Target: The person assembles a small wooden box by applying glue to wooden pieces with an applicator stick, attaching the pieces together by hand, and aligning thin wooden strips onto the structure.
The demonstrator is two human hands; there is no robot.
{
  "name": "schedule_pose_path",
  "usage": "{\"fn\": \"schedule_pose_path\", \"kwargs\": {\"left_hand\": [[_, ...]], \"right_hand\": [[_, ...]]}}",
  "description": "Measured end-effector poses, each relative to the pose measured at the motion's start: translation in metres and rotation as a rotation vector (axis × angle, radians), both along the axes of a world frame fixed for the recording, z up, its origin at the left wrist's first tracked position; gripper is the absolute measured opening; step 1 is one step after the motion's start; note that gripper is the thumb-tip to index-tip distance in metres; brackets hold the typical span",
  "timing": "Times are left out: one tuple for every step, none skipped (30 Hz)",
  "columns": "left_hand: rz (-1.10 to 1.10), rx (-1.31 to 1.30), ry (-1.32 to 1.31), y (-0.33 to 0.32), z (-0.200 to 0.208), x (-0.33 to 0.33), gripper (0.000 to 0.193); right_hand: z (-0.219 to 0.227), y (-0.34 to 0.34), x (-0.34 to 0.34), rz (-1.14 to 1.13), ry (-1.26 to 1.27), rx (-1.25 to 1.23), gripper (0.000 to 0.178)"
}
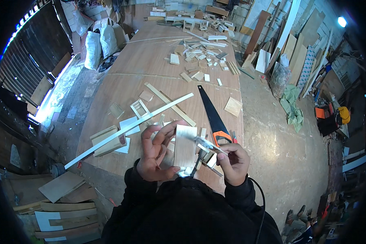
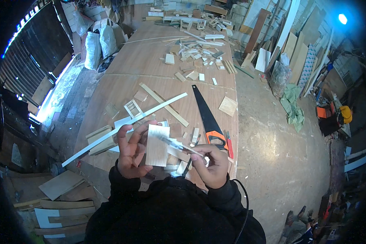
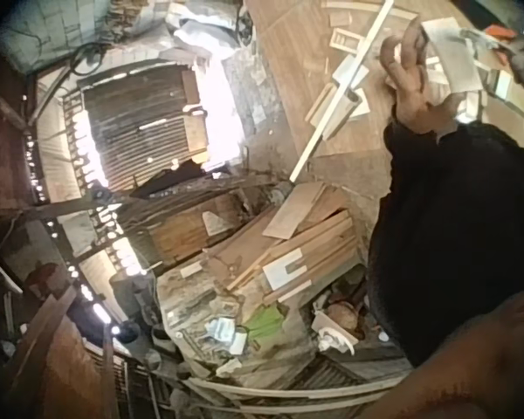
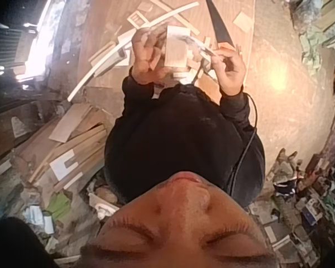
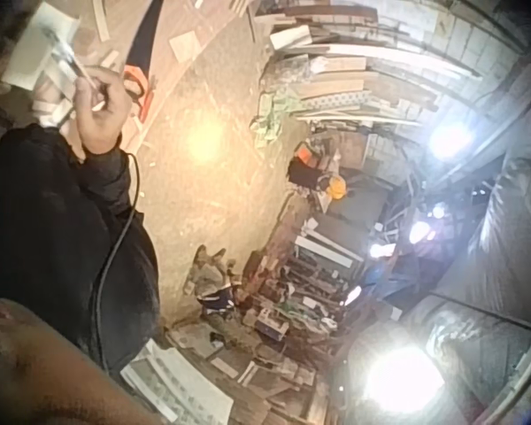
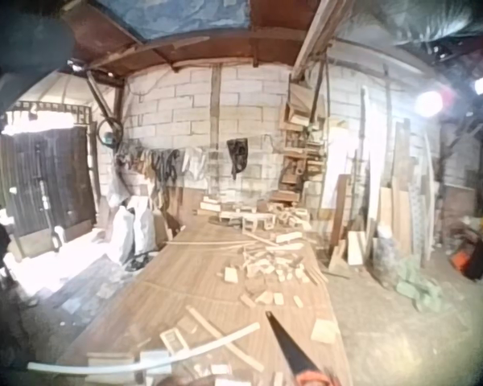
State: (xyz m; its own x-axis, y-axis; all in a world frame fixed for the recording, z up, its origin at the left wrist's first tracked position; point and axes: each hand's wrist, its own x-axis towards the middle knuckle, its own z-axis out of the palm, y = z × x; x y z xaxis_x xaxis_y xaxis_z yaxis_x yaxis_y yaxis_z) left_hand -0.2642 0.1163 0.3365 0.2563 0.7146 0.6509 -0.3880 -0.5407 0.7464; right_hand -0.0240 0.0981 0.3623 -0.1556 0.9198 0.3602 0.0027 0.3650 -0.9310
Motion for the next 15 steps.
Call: {"fn": "schedule_pose_path", "kwargs": {"left_hand": [[-0.039,-0.015,0.023,-0.001,0.003,-0.002,0.103],[-0.077,-0.031,0.046,-0.001,0.004,-0.004,0.102],[-0.078,-0.031,0.046,-0.002,0.002,-0.006,0.102],[-0.120,-0.075,0.008,-0.003,-0.002,-0.006,0.102],[-0.162,-0.119,-0.030,-0.004,-0.005,-0.007,0.102],[-0.164,-0.119,-0.032,-0.005,-0.006,-0.007,0.102],[-0.188,-0.153,-0.059,-0.006,-0.007,-0.007,0.101],[-0.211,-0.187,-0.085,-0.006,-0.008,-0.006,0.101],[-0.211,-0.187,-0.086,-0.005,-0.007,-0.006,0.101],[-0.231,-0.173,-0.089,-0.003,-0.005,-0.005,0.100],[-0.250,-0.158,-0.091,-0.002,-0.004,-0.004,0.100],[-0.250,-0.157,-0.090,-0.002,-0.004,-0.004,0.100],[-0.257,-0.167,-0.098,-0.001,-0.006,-0.005,0.099],[-0.265,-0.177,-0.105,-0.002,-0.007,-0.005,0.099],[-0.265,-0.177,-0.104,-0.003,-0.007,-0.004,0.099]], "right_hand": [[0.002,0.001,0.000,-0.021,0.028,-0.046,0.013],[0.004,0.002,0.001,-0.041,0.056,-0.091,0.013],[0.002,0.002,0.002,-0.042,0.055,-0.092,0.013],[-0.002,0.004,0.003,-0.066,0.062,-0.091,0.014],[-0.004,0.005,0.003,-0.090,0.070,-0.090,0.014],[-0.006,0.005,0.004,-0.092,0.068,-0.090,0.014],[-0.007,0.005,0.005,-0.088,0.047,-0.074,0.013],[-0.007,0.006,0.005,-0.083,0.027,-0.058,0.013],[-0.006,0.005,0.004,-0.083,0.026,-0.058,0.013],[-0.004,0.004,0.003,-0.069,0.023,-0.064,0.014],[-0.002,0.004,0.002,-0.056,0.021,-0.070,0.014],[-0.001,0.004,0.001,-0.056,0.022,-0.070,0.014],[0.000,0.003,0.001,-0.063,0.007,-0.084,0.015],[0.001,0.003,0.001,-0.069,-0.008,-0.098,0.016],[0.000,0.003,0.001,-0.070,-0.007,-0.098,0.016]]}}
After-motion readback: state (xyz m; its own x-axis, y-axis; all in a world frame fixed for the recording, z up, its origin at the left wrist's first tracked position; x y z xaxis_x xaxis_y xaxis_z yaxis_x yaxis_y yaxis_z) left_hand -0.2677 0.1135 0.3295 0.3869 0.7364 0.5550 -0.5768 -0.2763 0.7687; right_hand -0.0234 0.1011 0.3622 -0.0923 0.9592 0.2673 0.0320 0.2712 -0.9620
